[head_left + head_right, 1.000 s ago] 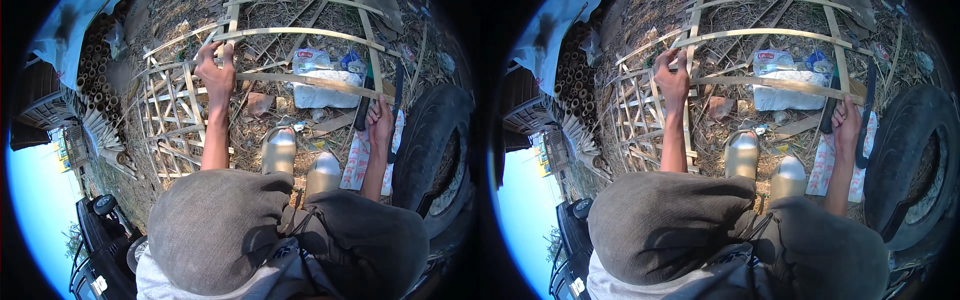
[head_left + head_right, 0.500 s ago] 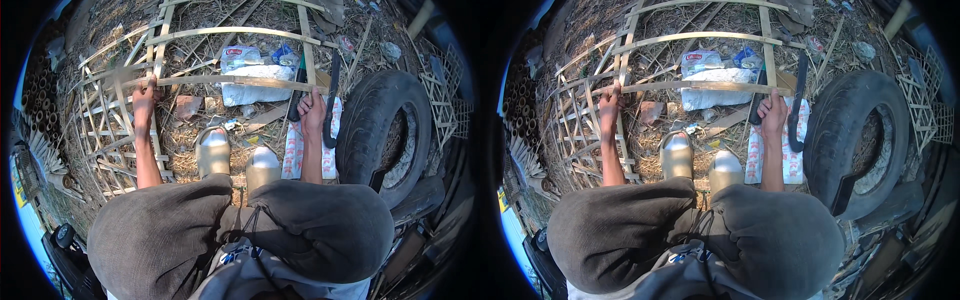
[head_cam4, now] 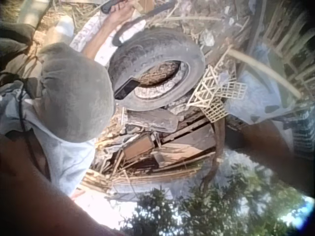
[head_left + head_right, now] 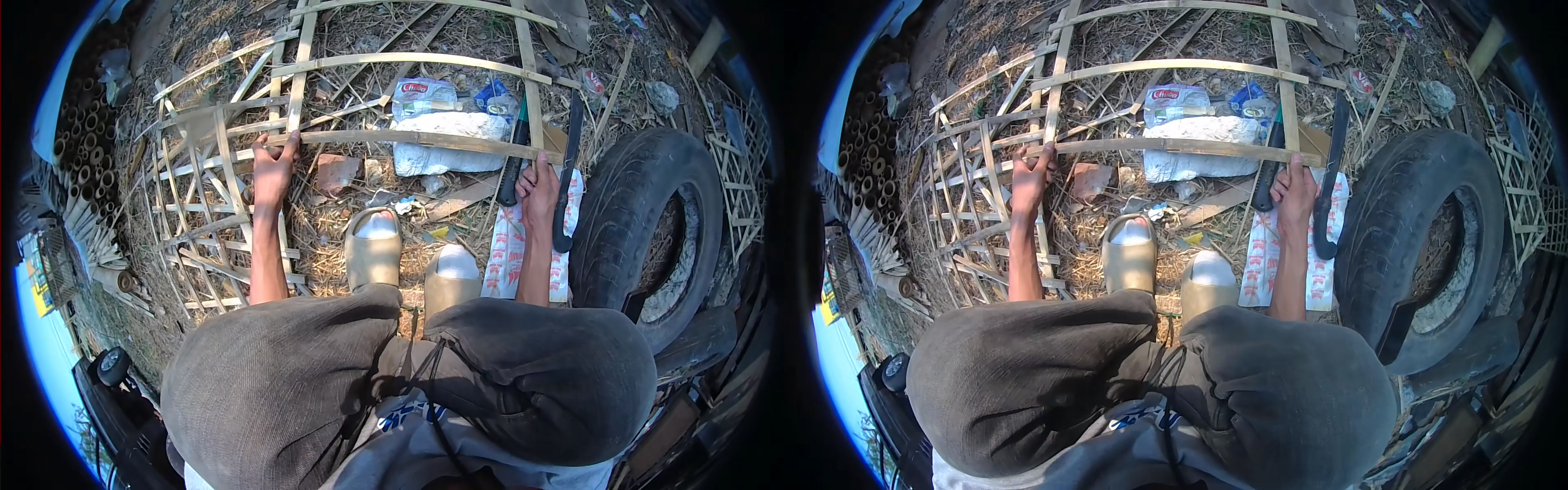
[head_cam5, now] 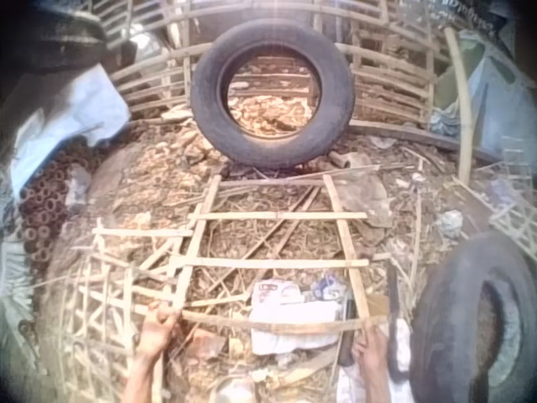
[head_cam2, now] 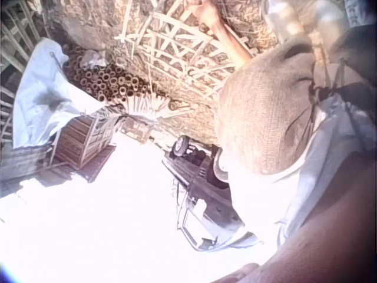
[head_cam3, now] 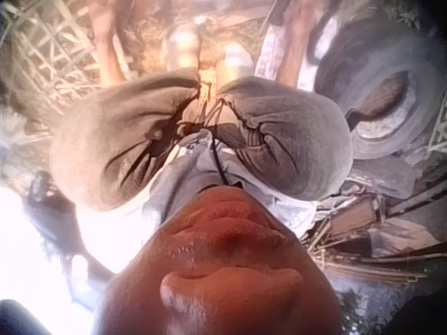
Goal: The person constructs a bamboo lattice by hand, using a hammer to drive small nails into the intersections of bamboo strips and using a knife to trim or split bamboo pieces.
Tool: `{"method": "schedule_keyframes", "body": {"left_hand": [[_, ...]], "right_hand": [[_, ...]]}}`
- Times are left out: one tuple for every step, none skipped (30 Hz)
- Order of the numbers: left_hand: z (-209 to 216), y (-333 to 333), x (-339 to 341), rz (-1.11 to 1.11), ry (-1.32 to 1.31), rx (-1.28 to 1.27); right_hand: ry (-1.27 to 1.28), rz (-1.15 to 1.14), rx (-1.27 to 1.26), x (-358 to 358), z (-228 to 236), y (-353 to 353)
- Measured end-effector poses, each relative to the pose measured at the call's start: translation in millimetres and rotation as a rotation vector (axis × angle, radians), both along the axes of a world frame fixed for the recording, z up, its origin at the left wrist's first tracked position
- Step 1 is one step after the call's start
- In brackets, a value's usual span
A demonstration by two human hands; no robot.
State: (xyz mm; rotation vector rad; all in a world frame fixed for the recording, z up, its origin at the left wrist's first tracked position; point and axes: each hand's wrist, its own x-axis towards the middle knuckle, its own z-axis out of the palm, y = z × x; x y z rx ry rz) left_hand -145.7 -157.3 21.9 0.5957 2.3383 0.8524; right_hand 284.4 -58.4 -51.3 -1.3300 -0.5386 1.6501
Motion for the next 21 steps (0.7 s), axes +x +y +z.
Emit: {"method": "schedule_keyframes", "body": {"left_hand": [[5,1,2,0.086,-0.053,0.042],[0,-3,-1,0.071,-0.03,0.131],[-5,-9,0,0.108,-0.017,0.225],[-7,-7,14,0.168,-0.111,0.251],[-6,-9,25,0.23,-0.202,0.276],[-11,-15,29,0.236,-0.276,0.289],[-13,-22,33,0.241,-0.347,0.298],[-15,-27,34,0.213,-0.418,0.322],[-15,-29,30,0.184,-0.53,0.339],[-17,-26,26,0.203,-0.622,0.39],[-17,-20,26,0.223,-0.712,0.439],[-16,-15,24,0.257,-0.771,0.502],[-21,-12,15,0.273,-0.803,0.547],[-20,-7,10,0.309,-0.833,0.546],[-18,-3,4,0.343,-0.867,0.544],[-19,-1,2,0.364,-0.877,0.574],[-20,-8,-10,0.376,-0.911,0.643],[-19,-9,-16,0.379,-0.907,0.643],[-17,-11,-18,0.384,-0.899,0.641],[-13,-9,-18,0.355,-0.905,0.6],[-12,-7,-13,0.325,-0.909,0.559]], "right_hand": [[0.006,-0.003,-0.008,-1,3,1],[0.013,0.009,-0.005,-1,2,1],[0.02,0.022,-0.003,-2,1,2],[0.019,0.026,-0.004,3,0,3],[0.025,0.033,-0.006,1,1,1],[0.014,0.025,-0.022,-3,2,-1],[0.005,0.018,-0.04,-8,3,-4],[0.012,0.01,-0.048,-14,4,-6],[0.027,0.013,-0.055,-19,4,-8],[0.03,0.027,-0.021,-19,4,-8],[0.033,0.04,0.01,-18,3,-8],[0.023,0.043,0.028,-16,4,-9],[0.008,0.021,0.014,-20,14,-7],[0.011,0.033,0.011,-19,14,-7],[0.013,0.041,0.009,-19,13,-5],[-0.003,0.037,-0.007,-23,13,-5],[-0.007,0.036,-0.031,-38,12,-11],[0.016,0.025,-0.05,-47,14,-13],[0.011,0.023,-0.062,-52,13,-16],[0.009,0.019,-0.072,-55,14,-18],[-0.011,0.004,-0.068,-56,16,-20]]}}
